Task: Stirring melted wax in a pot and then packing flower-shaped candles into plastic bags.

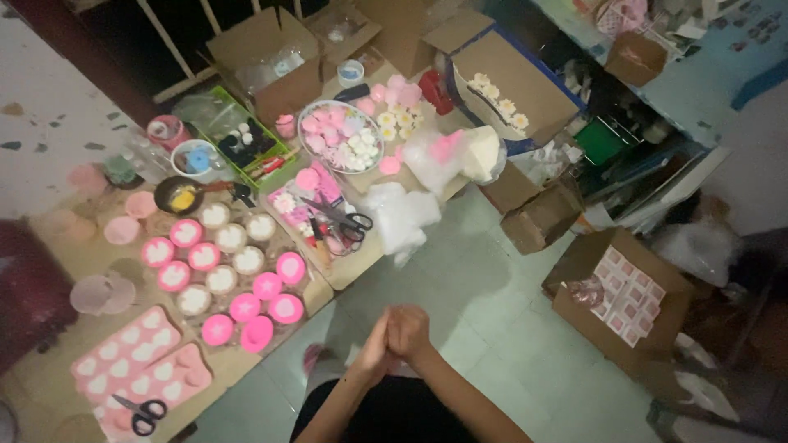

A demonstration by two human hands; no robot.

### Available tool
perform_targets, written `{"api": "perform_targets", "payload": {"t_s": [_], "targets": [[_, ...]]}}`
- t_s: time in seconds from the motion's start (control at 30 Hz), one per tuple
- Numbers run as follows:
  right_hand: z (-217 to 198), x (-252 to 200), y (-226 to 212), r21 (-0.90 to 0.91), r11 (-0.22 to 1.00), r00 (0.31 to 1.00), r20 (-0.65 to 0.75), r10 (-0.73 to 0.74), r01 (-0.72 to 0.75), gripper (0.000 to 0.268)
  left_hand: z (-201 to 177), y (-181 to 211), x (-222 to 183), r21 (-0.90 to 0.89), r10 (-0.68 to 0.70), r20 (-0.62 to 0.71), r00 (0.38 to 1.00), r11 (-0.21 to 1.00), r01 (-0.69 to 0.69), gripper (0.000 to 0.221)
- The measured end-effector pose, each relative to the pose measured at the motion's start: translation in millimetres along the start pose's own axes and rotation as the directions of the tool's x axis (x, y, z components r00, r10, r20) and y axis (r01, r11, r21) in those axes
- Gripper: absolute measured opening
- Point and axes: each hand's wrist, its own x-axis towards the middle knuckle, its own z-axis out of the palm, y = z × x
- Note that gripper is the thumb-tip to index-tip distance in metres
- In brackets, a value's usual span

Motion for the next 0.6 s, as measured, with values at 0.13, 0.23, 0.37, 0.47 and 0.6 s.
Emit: {"api": "perform_targets", "payload": {"t_s": [0.13,0.23,0.37,0.47,0.6], "targets": [[-19,66,30,-0.045,0.992,0.993,-0.015,-0.121,0.120,0.033,50,34,33,-0.170,0.265,-0.111,0.958,0.945,-0.281,0.057],[6,94,74,-0.069,0.996,0.994,0.102,-0.045,0.052,0.040,16,33,106,-0.389,0.284,-0.344,0.895,0.825,-0.411,0.031],[15,157,123,-0.088,0.924,0.904,0.191,0.383,-0.372,0.040,-62,30,194,-0.637,0.067,-0.366,0.928,0.710,-0.302,0.019],[18,204,175,-0.177,0.920,0.896,0.223,0.385,-0.351,0.026,-110,36,234,-0.613,0.144,-0.569,0.810,0.582,-0.534,0.008],[46,248,241,-0.178,0.984,0.894,0.442,0.071,0.010,0.017,-73,74,242,0.575,0.614,-0.581,0.533,0.774,-0.265,0.014]]}}
